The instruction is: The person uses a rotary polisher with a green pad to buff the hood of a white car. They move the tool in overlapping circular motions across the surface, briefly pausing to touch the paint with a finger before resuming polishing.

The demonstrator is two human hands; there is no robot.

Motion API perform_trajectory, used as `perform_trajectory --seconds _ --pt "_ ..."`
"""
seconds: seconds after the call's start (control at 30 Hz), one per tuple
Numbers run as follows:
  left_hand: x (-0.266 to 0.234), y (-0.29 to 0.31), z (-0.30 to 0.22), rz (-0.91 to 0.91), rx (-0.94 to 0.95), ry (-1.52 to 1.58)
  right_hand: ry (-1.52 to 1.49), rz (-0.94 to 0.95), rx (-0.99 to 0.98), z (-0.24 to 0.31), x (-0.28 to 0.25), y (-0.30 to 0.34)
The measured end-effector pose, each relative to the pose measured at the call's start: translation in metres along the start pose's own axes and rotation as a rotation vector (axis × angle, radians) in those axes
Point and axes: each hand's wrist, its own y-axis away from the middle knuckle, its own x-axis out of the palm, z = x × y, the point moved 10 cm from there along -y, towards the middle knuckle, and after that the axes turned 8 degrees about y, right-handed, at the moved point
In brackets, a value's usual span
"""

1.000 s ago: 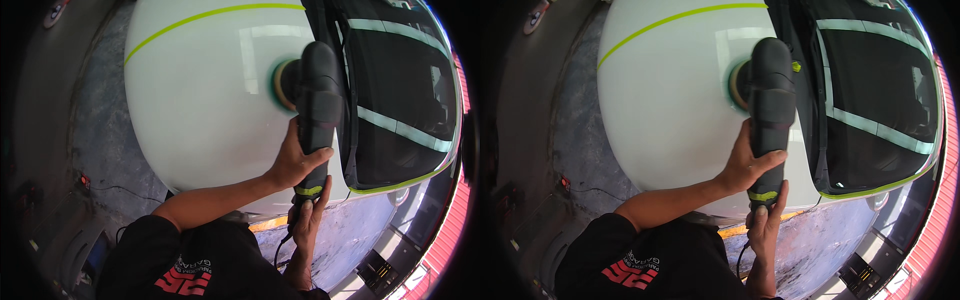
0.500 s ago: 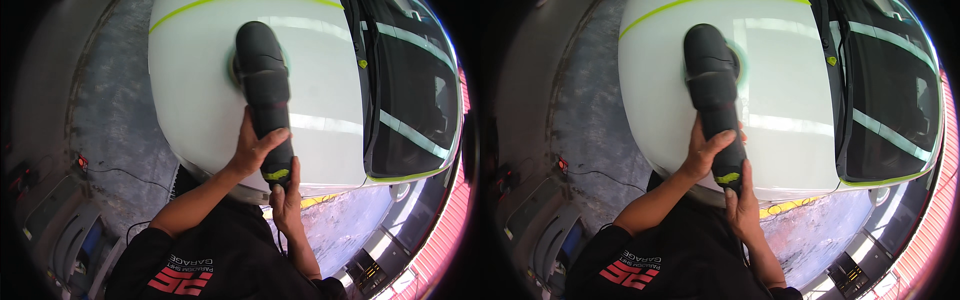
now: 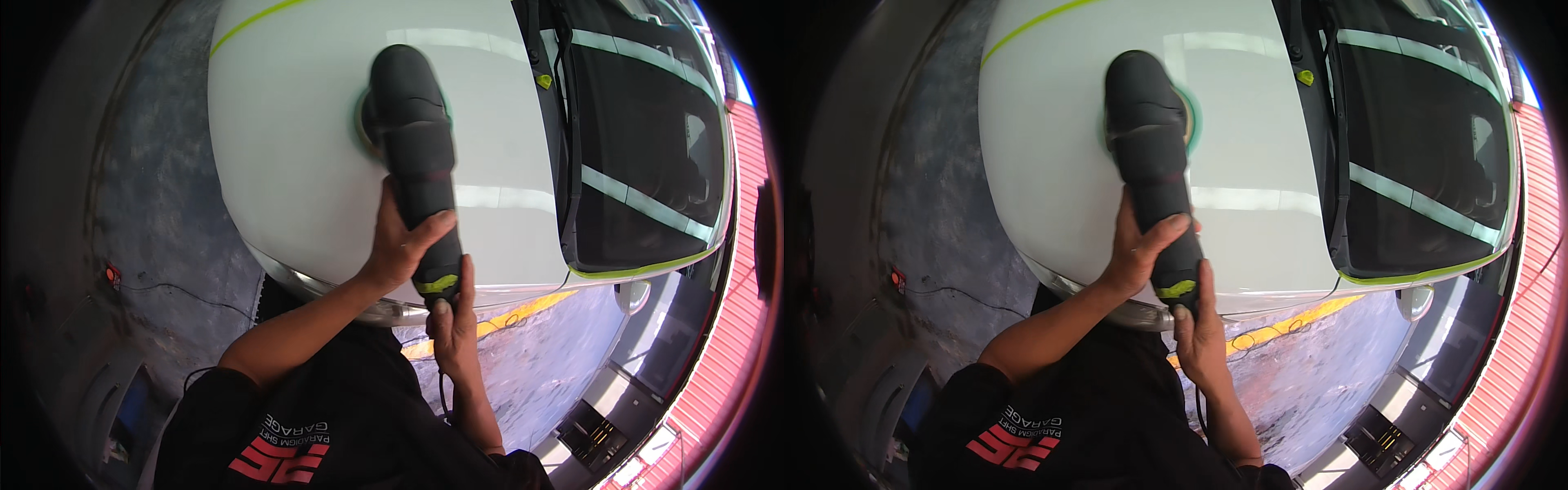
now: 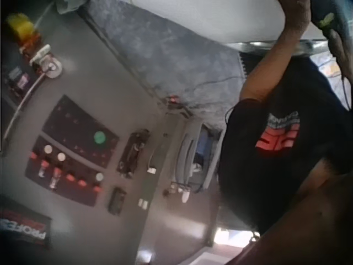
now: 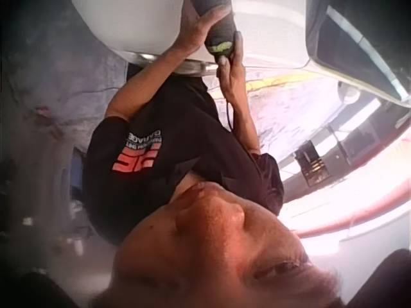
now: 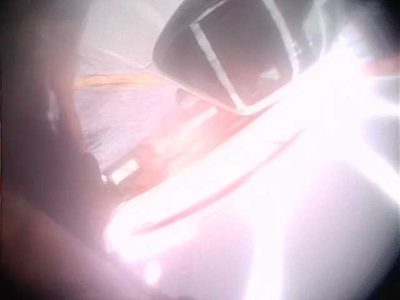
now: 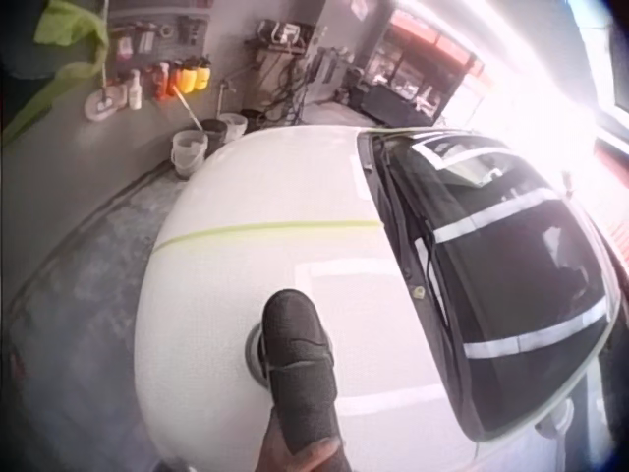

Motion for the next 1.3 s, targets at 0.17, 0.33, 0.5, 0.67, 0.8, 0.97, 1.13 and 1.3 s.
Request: perform_trajectory --seconds 0.17,0.33,0.5,0.67,0.8,0.97,1.13,1.3 --pt "0.112 -0.016 0.073 0.192 0.001 -0.113 -0.310 -0.303 0.060 -0.042 -0.078 0.022" --pt "0.147 -0.012 0.105 0.264 -0.097 -0.126 -0.376 -0.378 0.027 -0.064 -0.098 0.031" --pt "0.112 0.009 0.096 0.254 -0.067 -0.212 -0.373 -0.335 0.061 -0.070 -0.064 0.047" --pt "0.053 0.029 0.055 0.209 -0.089 -0.088 -0.342 -0.224 0.030 -0.049 -0.012 0.051" --pt "-0.002 0.043 0.024 0.119 -0.027 -0.093 -0.195 -0.092 0.022 -0.047 0.033 0.053" --pt "-0.067 0.067 -0.008 0.041 -0.091 0.082 0.137 0.034 -0.153 -0.003 0.074 0.048" --pt "-0.092 0.089 -0.007 0.038 -0.046 0.139 0.222 0.100 -0.177 0.010 0.092 0.054" --pt "-0.031 0.092 0.034 0.015 -0.015 -0.037 0.133 -0.032 -0.105 -0.045 0.030 0.081"
